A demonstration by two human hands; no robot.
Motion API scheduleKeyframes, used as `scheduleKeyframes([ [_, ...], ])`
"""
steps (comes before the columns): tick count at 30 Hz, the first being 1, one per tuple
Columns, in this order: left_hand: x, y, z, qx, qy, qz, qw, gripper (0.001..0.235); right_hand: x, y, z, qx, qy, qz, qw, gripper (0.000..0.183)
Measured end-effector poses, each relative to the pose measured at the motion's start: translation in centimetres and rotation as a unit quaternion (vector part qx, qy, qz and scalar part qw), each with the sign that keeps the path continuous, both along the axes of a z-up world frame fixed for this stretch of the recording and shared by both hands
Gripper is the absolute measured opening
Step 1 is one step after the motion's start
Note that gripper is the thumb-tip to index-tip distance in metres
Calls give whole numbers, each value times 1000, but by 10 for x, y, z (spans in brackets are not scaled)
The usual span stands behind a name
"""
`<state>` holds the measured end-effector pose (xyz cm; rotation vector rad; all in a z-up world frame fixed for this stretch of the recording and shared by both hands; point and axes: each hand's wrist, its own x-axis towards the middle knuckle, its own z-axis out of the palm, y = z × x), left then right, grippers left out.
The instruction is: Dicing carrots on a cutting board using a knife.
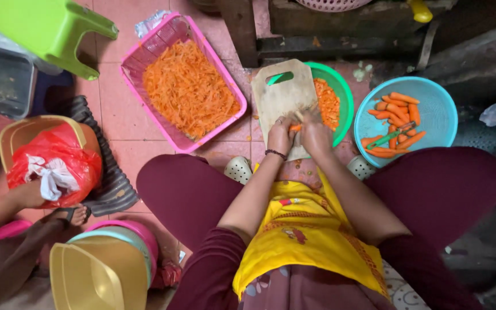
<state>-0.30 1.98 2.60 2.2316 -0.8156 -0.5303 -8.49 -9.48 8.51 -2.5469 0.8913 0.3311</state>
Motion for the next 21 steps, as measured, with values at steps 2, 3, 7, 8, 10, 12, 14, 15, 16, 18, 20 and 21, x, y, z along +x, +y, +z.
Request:
scheduleKeyframes([
  [2,-1,0,9,-3,-4,3,1000,19,6,-5,22,6,12,3,1000,46],
  [3,-4,1,13,-4,-5,6,1000,19,8,-8,33,13,27,7,1000,47],
  [7,-4,1,22,-14,0,16,1000,18,13,9,40,11,60,31,998,46],
  [8,-2,0,16,-9,-8,14,1000,18,16,11,37,6,49,24,998,44],
  [10,0,1,4,-8,-21,9,1000,18,14,19,37,-3,33,13,999,43],
  [12,2,3,-5,-19,-12,8,1000,14,6,26,41,8,-9,8,1000,47],
  [14,5,-2,-7,-18,-4,20,1000,12,14,16,40,20,13,9,1000,43],
  [15,4,0,-9,-11,9,35,999,11,15,15,38,37,41,12,998,40],
  [16,4,2,-7,-11,7,34,999,11,17,5,30,37,38,11,998,40],
  [18,3,2,-2,-21,6,48,999,13,21,-19,15,50,23,6,998,43],
  [20,-2,4,6,-24,-2,55,998,14,18,-17,33,45,21,8,999,42],
  [21,-2,5,10,-25,-8,61,998,16,19,-16,41,43,21,10,999,42],
])
